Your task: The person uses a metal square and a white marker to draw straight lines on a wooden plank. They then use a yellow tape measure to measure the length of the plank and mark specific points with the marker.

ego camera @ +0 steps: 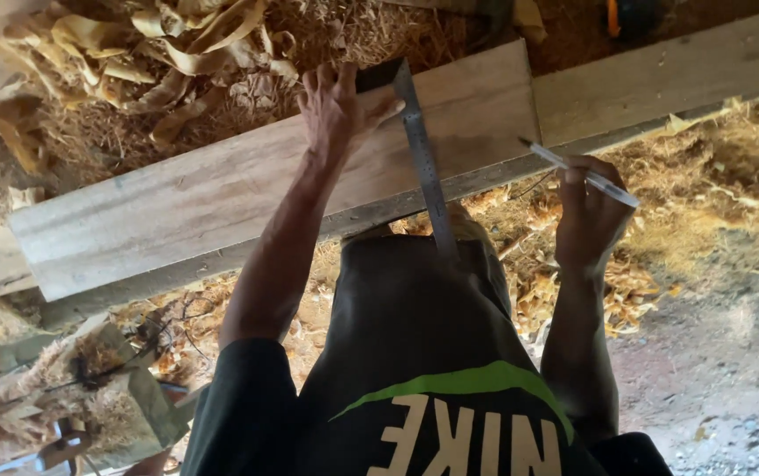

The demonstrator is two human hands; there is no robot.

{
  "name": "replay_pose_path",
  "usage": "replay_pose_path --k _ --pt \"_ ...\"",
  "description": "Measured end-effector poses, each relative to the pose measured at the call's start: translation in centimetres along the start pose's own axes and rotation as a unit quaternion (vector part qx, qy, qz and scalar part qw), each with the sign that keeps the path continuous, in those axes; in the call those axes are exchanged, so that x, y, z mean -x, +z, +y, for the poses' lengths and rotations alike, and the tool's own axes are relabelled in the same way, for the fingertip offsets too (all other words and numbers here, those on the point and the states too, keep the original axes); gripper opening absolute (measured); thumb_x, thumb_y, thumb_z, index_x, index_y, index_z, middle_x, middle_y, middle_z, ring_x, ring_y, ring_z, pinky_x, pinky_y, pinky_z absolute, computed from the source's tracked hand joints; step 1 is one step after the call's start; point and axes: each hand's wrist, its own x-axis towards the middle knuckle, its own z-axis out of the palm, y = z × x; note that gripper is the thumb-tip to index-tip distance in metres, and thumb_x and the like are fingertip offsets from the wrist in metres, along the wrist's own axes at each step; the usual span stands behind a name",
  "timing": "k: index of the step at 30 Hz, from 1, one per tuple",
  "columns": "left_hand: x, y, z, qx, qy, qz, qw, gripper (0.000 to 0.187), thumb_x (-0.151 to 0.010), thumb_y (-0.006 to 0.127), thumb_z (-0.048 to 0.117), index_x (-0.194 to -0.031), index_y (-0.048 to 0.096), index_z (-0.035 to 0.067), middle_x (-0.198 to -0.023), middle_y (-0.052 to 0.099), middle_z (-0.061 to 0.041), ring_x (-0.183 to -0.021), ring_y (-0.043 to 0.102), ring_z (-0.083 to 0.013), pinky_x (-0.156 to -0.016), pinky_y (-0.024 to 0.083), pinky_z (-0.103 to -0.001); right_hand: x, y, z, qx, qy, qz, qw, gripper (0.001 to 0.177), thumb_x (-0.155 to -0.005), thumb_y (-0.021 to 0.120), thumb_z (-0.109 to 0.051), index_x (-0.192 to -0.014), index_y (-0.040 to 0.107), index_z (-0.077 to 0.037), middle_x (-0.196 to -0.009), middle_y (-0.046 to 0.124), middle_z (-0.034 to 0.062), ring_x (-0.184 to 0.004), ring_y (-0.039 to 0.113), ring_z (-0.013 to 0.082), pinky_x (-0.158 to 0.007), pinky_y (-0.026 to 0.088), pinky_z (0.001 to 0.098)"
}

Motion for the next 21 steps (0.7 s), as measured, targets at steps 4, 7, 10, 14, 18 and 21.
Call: replay_pose_path --k 4,7,10,14,18,21 --pt "-0.1 -0.7 0.4 0.012 -0.007 -0.004 1.000 0.099 -0.072 0.088 0.086 -0.138 0.050 0.023 -0.133 0.052 -0.022 -0.114 0.052 -0.0402 -0.088 0.050 -0.060 -1.9 1.0 1.5 0.011 -0.065 -0.025 0.998 0.025 -0.112 0.062 -0.017 -0.120 0.068 0.005 -0.096 0.074 0.0195 -0.082 0.073 0.0273 -0.061 0.057 0.0340" --pt "-0.3 -1.9 1.0 0.022 -0.017 -0.059 0.998 0.093 -0.073 0.089 0.080 -0.135 0.050 0.023 -0.131 0.052 -0.020 -0.114 0.050 -0.0390 -0.088 0.048 -0.059 -2.8 2.3 1.7 -0.009 -0.113 -0.051 0.992 0.025 -0.114 0.059 -0.013 -0.123 0.067 0.010 -0.100 0.075 0.0269 -0.089 0.078 0.0342 -0.066 0.065 0.0381" --pt "-0.4 -2.9 1.6 0.014 -0.042 -0.097 0.994 0.092 -0.074 0.086 0.082 -0.136 0.052 0.024 -0.133 0.049 -0.020 -0.118 0.047 -0.0391 -0.091 0.046 -0.063 -3.2 3.9 2.9 -0.021 -0.118 -0.059 0.991 0.022 -0.112 0.061 -0.007 -0.126 0.066 0.010 -0.103 0.075 0.0270 -0.086 0.078 0.0305 -0.056 0.061 0.0307" --pt "-0.6 -3.1 1.9 0.007 -0.038 -0.076 0.996 0.092 -0.072 0.087 0.082 -0.136 0.052 0.025 -0.131 0.054 -0.020 -0.116 0.049 -0.0397 -0.090 0.044 -0.063 -4.3 5.8 2.8 -0.045 -0.166 -0.093 0.981 0.021 -0.114 0.057 -0.008 -0.126 0.065 0.006 -0.096 0.072 0.0196 -0.059 0.055 0.0124 -0.041 0.041 0.0252" --pt "-0.9 -4.6 2.9 -0.020 -0.033 -0.062 0.997 0.083 -0.071 0.088 0.079 -0.119 0.064 0.015 -0.143 0.049 -0.016 -0.118 0.048 -0.0394 -0.088 0.046 -0.064 -5.8 8.1 2.7 -0.076 -0.191 -0.134 0.969 0.021 -0.114 0.055 -0.008 -0.126 0.063 0.007 -0.098 0.071 0.0198 -0.071 0.064 0.0184 -0.050 0.050 0.0270" --pt "-1.2 -5.0 3.5 0.005 -0.055 -0.114 0.992 0.086 -0.074 0.087 0.076 -0.129 0.056 0.017 -0.141 0.047 -0.017 -0.122 0.045 -0.0403 -0.093 0.043 -0.072 -6.7 10.2 2.4 -0.053 -0.227 -0.135 0.963 0.023 -0.114 0.056 -0.012 -0.126 0.063 0.006 -0.103 0.072 0.0226 -0.079 0.072 0.0251 -0.056 0.060 0.0298"
